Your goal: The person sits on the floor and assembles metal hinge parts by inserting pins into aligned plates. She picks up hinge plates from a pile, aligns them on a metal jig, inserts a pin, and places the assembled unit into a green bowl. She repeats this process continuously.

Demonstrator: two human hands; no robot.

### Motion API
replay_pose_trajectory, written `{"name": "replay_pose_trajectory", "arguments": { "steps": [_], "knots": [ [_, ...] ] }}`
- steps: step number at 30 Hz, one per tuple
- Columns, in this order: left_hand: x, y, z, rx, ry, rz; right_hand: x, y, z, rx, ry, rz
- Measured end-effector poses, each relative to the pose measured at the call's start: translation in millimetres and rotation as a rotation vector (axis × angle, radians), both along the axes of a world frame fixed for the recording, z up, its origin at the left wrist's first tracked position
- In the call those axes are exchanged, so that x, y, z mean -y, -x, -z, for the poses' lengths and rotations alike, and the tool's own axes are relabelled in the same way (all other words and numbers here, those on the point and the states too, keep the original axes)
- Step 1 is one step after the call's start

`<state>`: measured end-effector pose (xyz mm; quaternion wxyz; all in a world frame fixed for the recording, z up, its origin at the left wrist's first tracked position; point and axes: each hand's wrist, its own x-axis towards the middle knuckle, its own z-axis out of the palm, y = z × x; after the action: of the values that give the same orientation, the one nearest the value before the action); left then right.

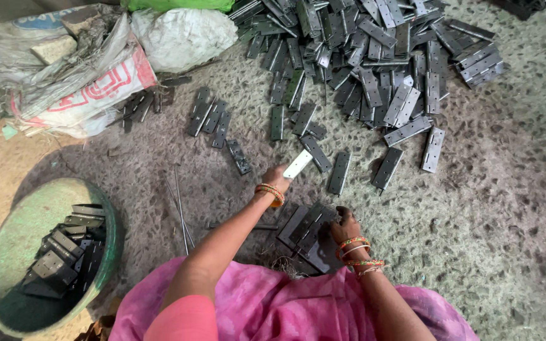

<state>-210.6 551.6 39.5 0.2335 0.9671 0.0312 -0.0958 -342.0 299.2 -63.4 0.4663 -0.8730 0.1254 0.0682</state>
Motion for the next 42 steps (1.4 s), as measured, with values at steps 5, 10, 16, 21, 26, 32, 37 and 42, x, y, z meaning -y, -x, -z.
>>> {"name": "replay_pose_trajectory", "arguments": {
  "steps": [5, 10, 16, 21, 26, 32, 37, 42],
  "knots": [
    [-36.4, 30.8, -5.0, 0.222, -0.186, 0.078, -2.6, -2.3, 0.4, -0.013, 0.01, -0.008],
    [-42.7, 58.7, 6.8, 0.352, -0.434, 0.158, -7.1, -4.4, -3.4, 0.0, -0.007, -0.016],
    [-32.3, 67.6, 22.9, 0.204, -0.41, 0.134, -9.7, -5.3, -6.9, -0.022, -0.022, -0.017],
    [-45.4, 46.7, 18.4, 0.238, -0.276, 0.08, -8.1, -10.7, -6.5, -0.022, -0.027, -0.033],
    [-134.8, 16.1, -25.6, 0.306, -0.249, -0.071, -8.8, -13.7, -7.2, -0.024, 0.006, -0.028],
    [-333.7, 76.3, -130.6, 0.85, -0.511, -0.56, -11.3, -4.6, -17.2, -0.03, -0.024, -0.021],
    [-401.5, 117.1, -162.0, 0.581, -0.762, -1.096, -19.4, -0.2, -20.7, -0.025, -0.013, -0.005],
    [-314.9, 42.2, -100.2, 0.298, -0.681, -0.707, -19.8, 5.4, -16.1, 0.035, -0.05, -0.013]
  ]
}}
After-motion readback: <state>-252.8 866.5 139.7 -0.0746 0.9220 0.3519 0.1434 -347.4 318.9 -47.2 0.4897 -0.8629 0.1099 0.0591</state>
